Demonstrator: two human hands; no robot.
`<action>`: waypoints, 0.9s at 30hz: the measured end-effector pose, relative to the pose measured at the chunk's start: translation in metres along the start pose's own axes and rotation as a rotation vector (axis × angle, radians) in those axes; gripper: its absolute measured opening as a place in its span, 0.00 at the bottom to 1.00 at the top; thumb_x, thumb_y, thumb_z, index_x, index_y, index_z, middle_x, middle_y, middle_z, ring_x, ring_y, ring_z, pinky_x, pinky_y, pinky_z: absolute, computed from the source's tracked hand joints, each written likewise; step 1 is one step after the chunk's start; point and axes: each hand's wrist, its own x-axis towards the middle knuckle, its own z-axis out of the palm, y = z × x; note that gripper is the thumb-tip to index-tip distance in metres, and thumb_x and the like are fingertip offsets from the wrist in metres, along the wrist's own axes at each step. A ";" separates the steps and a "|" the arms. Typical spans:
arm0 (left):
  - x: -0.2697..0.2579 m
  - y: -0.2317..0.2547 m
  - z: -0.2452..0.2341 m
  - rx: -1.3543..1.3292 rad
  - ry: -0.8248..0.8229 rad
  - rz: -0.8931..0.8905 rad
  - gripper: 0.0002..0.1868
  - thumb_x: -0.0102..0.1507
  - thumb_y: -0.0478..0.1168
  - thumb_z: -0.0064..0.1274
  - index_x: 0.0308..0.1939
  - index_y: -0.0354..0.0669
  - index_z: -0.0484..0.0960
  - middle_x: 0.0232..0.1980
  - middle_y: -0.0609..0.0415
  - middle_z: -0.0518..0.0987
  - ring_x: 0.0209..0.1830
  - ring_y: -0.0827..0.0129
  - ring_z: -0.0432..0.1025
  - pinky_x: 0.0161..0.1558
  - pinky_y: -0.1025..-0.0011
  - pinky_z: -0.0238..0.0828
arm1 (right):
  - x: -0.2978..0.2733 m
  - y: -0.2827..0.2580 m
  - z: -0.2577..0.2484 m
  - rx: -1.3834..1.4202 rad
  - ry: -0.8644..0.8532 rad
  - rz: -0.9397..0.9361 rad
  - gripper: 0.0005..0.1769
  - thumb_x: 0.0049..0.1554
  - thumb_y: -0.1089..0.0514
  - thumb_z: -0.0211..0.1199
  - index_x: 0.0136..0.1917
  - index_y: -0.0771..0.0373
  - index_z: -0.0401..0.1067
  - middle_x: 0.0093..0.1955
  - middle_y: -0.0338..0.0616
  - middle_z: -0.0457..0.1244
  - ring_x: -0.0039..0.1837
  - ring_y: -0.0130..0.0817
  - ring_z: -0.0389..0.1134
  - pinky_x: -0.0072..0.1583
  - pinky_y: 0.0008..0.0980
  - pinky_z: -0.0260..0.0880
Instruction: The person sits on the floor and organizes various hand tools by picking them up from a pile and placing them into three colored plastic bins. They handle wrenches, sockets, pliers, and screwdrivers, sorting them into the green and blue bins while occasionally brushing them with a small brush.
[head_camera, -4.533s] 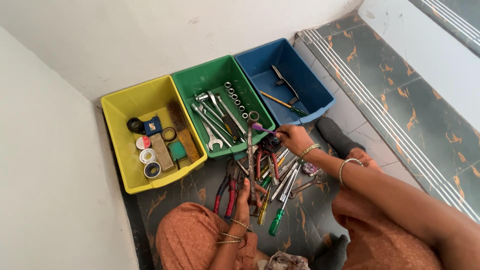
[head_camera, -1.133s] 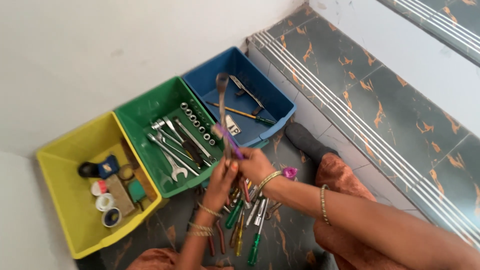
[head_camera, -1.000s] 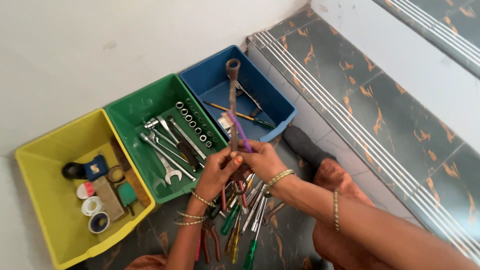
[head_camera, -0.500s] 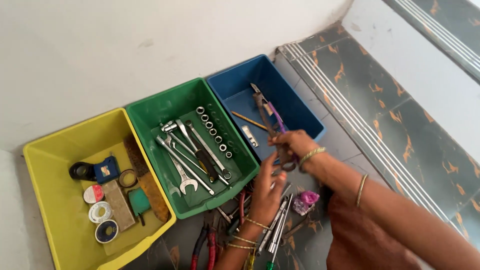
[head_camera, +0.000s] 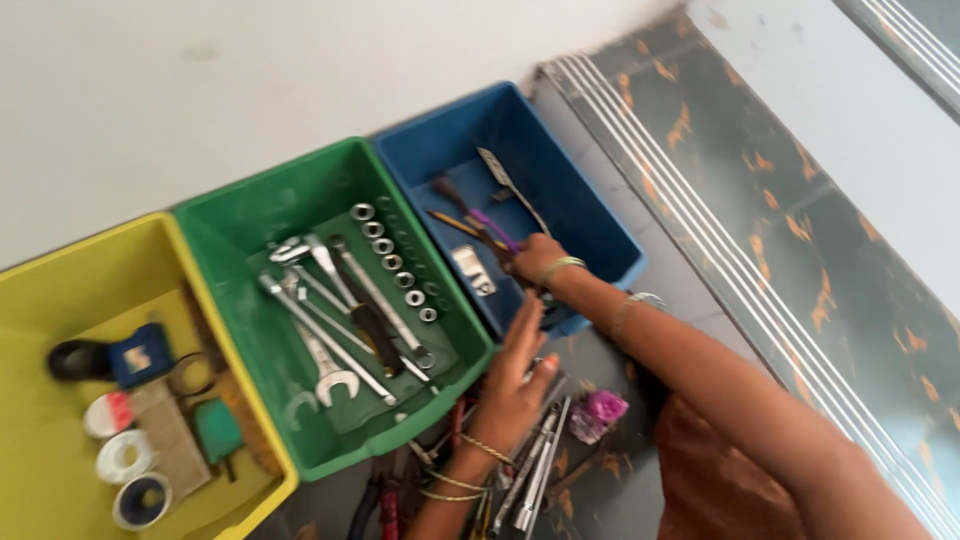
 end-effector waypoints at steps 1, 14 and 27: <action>0.002 -0.002 -0.002 -0.052 0.001 0.003 0.40 0.72 0.54 0.42 0.81 0.37 0.47 0.86 0.43 0.46 0.85 0.53 0.47 0.78 0.58 0.51 | 0.011 0.008 0.008 -0.017 -0.011 0.000 0.24 0.48 0.47 0.74 0.53 0.63 0.81 0.50 0.55 0.72 0.53 0.45 0.75 0.54 0.40 0.74; 0.005 0.003 0.002 -0.228 0.051 -0.080 0.42 0.70 0.50 0.48 0.81 0.38 0.46 0.86 0.44 0.46 0.85 0.53 0.44 0.79 0.56 0.45 | -0.032 -0.008 0.006 0.100 0.058 -0.442 0.16 0.51 0.58 0.68 0.54 0.60 0.79 0.45 0.52 0.72 0.48 0.42 0.74 0.54 0.37 0.72; -0.001 0.052 -0.034 0.181 -0.207 -0.353 0.18 0.70 0.43 0.45 0.59 0.36 0.77 0.52 0.45 0.82 0.54 0.57 0.76 0.59 0.63 0.72 | -0.210 0.016 -0.022 0.416 0.010 -0.544 0.06 0.59 0.63 0.62 0.50 0.64 0.76 0.37 0.39 0.70 0.39 0.23 0.71 0.44 0.28 0.73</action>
